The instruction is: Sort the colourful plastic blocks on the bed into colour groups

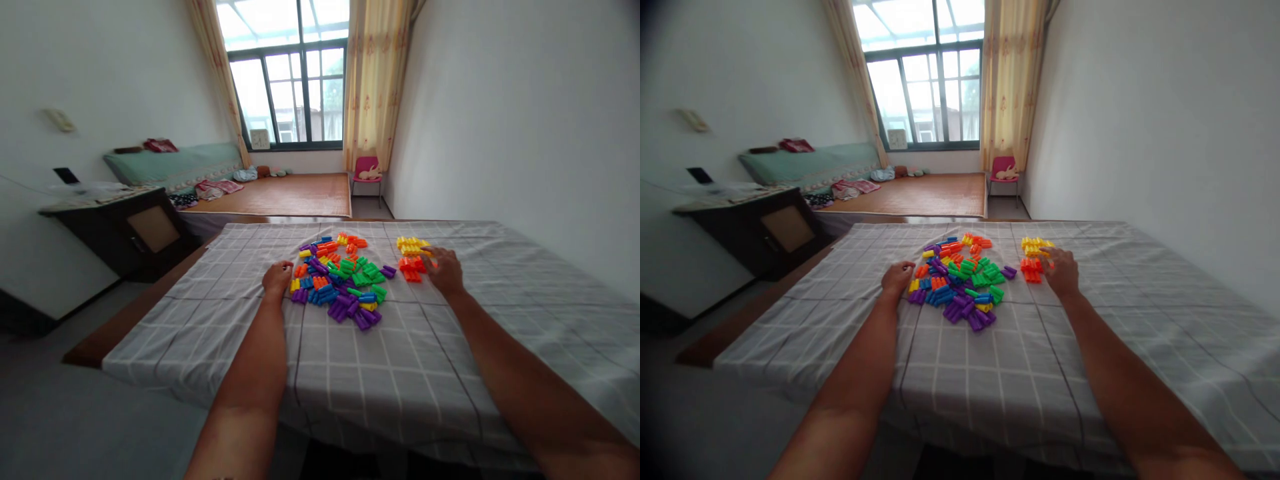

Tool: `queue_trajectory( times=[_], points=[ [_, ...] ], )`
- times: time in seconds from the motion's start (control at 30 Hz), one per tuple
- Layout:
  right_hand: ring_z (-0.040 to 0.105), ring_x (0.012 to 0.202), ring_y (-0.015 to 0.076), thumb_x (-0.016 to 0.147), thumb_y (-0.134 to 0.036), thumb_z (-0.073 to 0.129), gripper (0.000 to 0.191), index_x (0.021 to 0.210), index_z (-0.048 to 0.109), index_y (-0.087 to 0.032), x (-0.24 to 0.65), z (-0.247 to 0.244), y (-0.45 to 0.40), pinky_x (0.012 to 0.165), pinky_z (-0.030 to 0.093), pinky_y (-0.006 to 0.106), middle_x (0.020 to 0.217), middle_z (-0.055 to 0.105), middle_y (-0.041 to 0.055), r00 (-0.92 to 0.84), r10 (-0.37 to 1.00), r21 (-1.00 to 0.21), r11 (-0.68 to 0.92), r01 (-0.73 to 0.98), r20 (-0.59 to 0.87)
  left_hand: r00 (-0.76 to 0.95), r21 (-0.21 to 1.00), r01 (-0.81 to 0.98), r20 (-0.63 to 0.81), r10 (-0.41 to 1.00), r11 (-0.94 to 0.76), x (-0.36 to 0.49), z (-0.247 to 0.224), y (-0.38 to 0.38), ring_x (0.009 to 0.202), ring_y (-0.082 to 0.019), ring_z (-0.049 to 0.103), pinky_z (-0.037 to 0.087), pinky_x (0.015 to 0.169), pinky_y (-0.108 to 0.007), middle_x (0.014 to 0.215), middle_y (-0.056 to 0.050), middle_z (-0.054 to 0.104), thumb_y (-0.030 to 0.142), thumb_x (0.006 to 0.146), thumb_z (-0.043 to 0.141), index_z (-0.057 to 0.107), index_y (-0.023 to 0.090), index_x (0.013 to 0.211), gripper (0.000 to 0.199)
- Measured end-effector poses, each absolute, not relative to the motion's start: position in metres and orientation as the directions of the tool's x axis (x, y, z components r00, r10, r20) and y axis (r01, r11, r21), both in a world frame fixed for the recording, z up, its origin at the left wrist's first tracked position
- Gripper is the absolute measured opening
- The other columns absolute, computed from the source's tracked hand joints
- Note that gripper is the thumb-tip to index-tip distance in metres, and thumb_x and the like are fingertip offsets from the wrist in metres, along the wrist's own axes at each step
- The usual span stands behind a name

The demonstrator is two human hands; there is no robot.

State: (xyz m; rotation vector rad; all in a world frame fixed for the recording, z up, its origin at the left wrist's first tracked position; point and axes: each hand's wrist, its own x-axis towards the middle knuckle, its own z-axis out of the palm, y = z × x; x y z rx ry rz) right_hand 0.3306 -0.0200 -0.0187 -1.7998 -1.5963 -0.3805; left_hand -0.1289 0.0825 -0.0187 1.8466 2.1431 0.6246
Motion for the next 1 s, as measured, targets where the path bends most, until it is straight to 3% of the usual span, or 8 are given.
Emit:
queue_trajectory(
  times=[0.2,0.3,0.43,0.53,0.7,0.87,1.0],
  points=[
    [0.056,0.113,0.0265,0.092,-0.034,0.049,0.033,0.117,0.067,-0.022,0.240,0.003,0.015,0.102,0.041,0.043,0.118,0.068,0.0084,-0.260,0.812,-0.188,0.408,0.893,0.522,-0.163,0.506,0.858,0.093,0.982,0.094,-0.126,-0.019,0.081,0.098,-0.021,0.068,0.048,0.076,-0.027,0.110,-0.001,0.074,0.034,0.085,0.050,0.075,0.032,0.107,0.033],
    [0.056,0.116,0.0263,0.093,-0.031,0.049,0.034,0.121,0.066,-0.022,0.192,0.010,0.053,0.102,0.042,0.042,0.122,0.067,0.0084,-0.366,0.815,-0.172,0.481,0.860,0.450,-0.161,0.517,0.851,0.095,0.982,0.090,-0.125,-0.019,0.079,0.098,-0.022,0.068,0.048,0.076,-0.028,0.109,-0.002,0.075,0.034,0.086,0.050,0.075,0.031,0.106,0.032],
    [0.057,0.116,0.0258,0.090,-0.018,0.049,0.039,0.126,0.063,-0.017,0.142,0.008,0.109,0.104,0.041,0.041,0.127,0.065,0.0105,-0.342,0.878,-0.156,0.410,0.899,0.335,-0.167,0.523,0.847,0.103,0.981,0.089,-0.126,-0.020,0.078,0.098,-0.022,0.068,0.048,0.076,-0.027,0.109,-0.004,0.075,0.032,0.086,0.051,0.075,0.031,0.106,0.031],
    [0.061,0.109,0.0272,0.085,-0.008,0.049,0.047,0.129,0.063,-0.016,0.120,0.002,0.138,0.099,0.046,0.039,0.119,0.069,0.0125,-0.326,0.911,-0.097,0.359,0.928,0.253,-0.171,0.523,0.848,0.114,0.979,0.087,-0.127,-0.022,0.078,0.098,-0.022,0.068,0.048,0.076,-0.027,0.108,-0.004,0.075,0.032,0.086,0.052,0.075,0.031,0.108,0.032],
    [0.063,0.102,0.0256,0.082,-0.011,0.057,0.040,0.120,0.069,-0.020,0.114,0.007,0.147,0.092,0.048,0.033,0.110,0.070,0.0114,-0.314,0.932,-0.080,0.332,0.940,0.182,-0.167,0.520,0.850,0.123,0.978,0.080,-0.127,-0.023,0.077,0.099,-0.022,0.068,0.048,0.077,-0.028,0.108,-0.003,0.075,0.034,0.086,0.052,0.075,0.032,0.108,0.032],
    [0.064,0.102,0.0258,0.079,-0.026,0.068,0.038,0.116,0.070,-0.019,0.139,0.029,0.121,0.089,0.049,0.031,0.115,0.068,0.0127,-0.205,0.960,-0.152,0.235,0.960,0.188,-0.160,0.513,0.854,0.108,0.981,0.083,-0.126,-0.021,0.079,0.101,-0.022,0.067,0.048,0.078,-0.029,0.112,-0.001,0.074,0.033,0.086,0.049,0.075,0.032,0.106,0.033],
    [0.066,0.087,0.0213,0.078,-0.037,0.067,0.035,0.108,0.070,-0.019,0.178,0.031,0.086,0.079,0.051,0.030,0.099,0.072,0.0087,-0.095,0.954,-0.378,0.202,0.903,0.284,-0.152,0.485,0.870,0.101,0.983,0.085,-0.127,-0.022,0.083,0.101,-0.021,0.067,0.048,0.078,-0.027,0.113,0.001,0.073,0.035,0.085,0.049,0.074,0.033,0.108,0.033]
  ],
)
